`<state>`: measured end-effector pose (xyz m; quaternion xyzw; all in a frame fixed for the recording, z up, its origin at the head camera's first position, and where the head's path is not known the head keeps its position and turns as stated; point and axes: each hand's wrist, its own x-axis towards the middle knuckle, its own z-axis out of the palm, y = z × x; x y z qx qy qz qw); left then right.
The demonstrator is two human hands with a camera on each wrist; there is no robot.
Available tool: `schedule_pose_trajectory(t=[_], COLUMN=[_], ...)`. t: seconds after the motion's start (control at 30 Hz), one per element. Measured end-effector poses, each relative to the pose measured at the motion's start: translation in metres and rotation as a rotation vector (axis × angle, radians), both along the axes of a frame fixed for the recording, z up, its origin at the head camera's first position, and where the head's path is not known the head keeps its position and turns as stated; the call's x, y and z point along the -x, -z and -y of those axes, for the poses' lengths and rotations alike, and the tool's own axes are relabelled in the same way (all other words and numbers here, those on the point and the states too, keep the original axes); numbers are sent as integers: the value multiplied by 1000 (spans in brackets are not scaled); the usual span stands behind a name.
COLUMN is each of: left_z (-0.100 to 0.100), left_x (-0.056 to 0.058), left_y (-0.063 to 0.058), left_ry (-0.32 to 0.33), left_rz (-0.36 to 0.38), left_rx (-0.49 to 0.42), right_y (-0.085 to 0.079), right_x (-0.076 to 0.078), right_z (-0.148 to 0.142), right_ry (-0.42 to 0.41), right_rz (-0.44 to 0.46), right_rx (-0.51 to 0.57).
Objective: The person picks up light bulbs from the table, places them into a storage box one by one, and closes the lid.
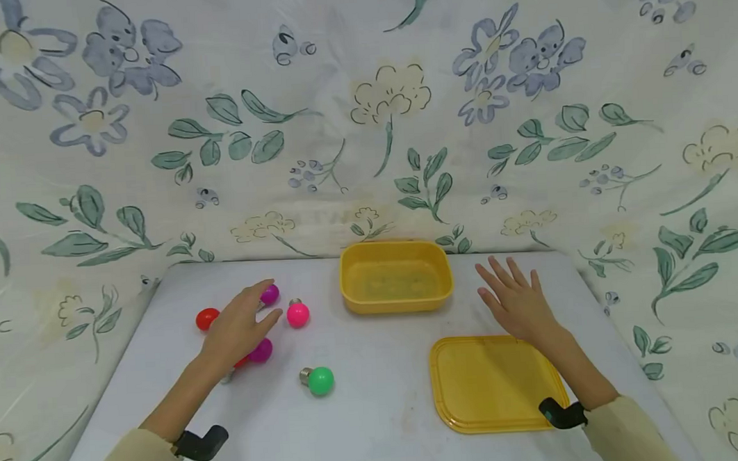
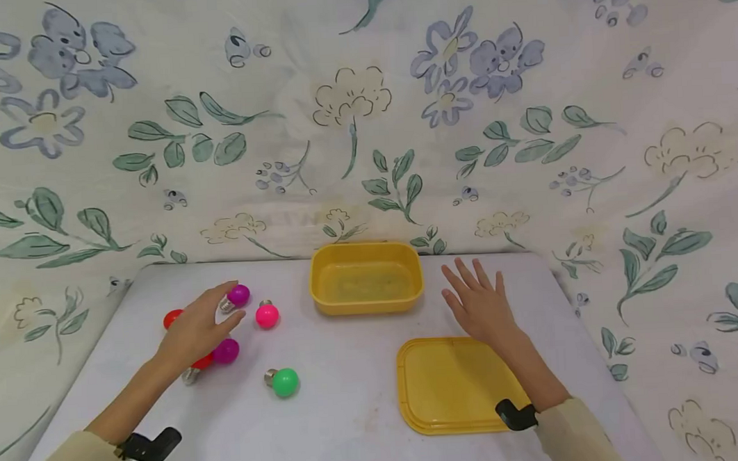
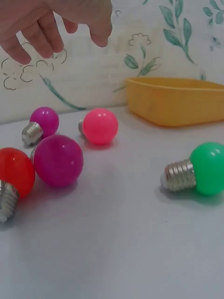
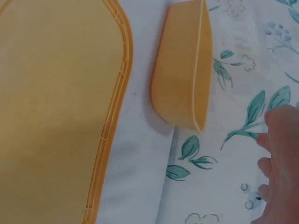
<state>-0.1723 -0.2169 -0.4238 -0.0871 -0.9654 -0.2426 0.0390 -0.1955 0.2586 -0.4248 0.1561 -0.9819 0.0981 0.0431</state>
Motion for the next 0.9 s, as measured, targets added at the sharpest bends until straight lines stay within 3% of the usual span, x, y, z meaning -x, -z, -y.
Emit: schedule_pose_trajectory(t=[0.33, 0.9], left_z=[26, 65], left_x=[-21, -47], left_y=[17, 43], left_ry=[-69, -84], left_rz=[-4, -45], left_rx=[-45, -99], right_y=[5, 12], right_x=[6, 15], right_z=[6, 14], right_ry=[9, 7], right_rz=[27, 38], right_rx=[6, 14])
